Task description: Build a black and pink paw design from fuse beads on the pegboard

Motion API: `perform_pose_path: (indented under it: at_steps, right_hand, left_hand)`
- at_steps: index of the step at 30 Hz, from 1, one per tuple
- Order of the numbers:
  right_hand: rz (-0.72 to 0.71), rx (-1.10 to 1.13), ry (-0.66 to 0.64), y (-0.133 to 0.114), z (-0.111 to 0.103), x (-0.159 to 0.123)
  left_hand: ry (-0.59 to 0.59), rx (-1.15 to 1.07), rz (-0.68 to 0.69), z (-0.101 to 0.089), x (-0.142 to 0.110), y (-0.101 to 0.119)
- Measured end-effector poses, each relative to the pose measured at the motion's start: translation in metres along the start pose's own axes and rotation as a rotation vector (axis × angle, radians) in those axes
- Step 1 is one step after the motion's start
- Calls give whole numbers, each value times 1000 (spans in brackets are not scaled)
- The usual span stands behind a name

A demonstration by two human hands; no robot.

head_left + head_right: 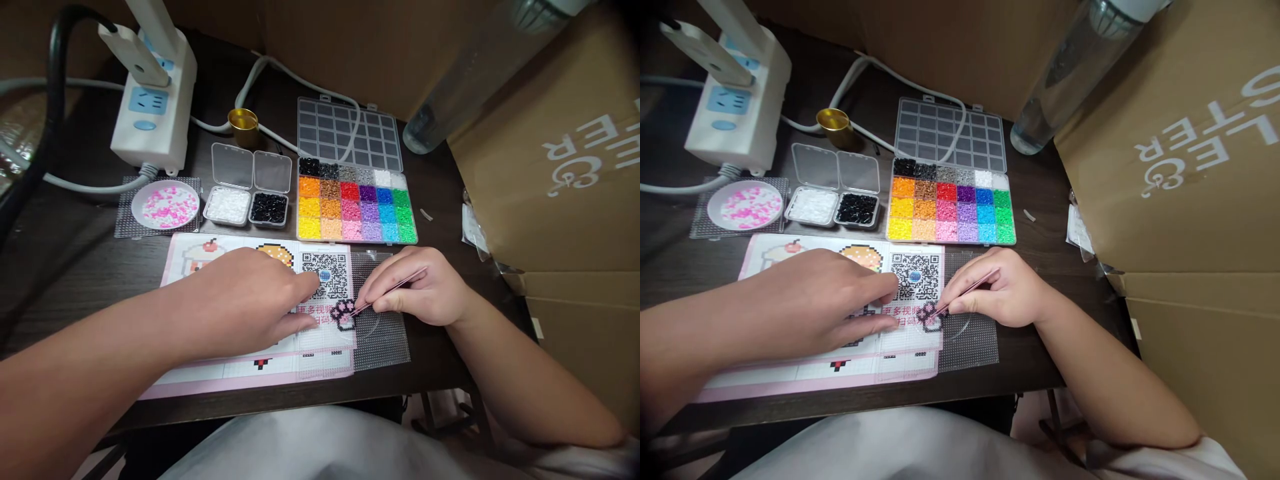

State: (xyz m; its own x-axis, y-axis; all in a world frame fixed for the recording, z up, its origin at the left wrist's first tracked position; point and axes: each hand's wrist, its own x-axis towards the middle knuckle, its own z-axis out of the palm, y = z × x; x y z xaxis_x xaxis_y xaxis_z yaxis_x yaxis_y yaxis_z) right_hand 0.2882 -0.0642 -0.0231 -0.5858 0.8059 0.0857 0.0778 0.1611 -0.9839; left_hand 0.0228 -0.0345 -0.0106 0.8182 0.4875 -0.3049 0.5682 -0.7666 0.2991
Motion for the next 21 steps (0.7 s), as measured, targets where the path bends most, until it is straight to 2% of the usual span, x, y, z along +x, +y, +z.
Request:
perform_pose_path:
  at_steps: [5, 15, 21]
  right_hand:
    - [2, -17, -3, 1, 0, 0]
    - [-26, 68, 21, 1, 1, 2]
    - [-17, 78, 28, 2, 0, 2]
  left_hand:
    - [-23, 31, -3, 0, 0, 0]
    - [44, 61, 45, 1, -2, 0]
    - [14, 57, 24, -1, -2, 1]
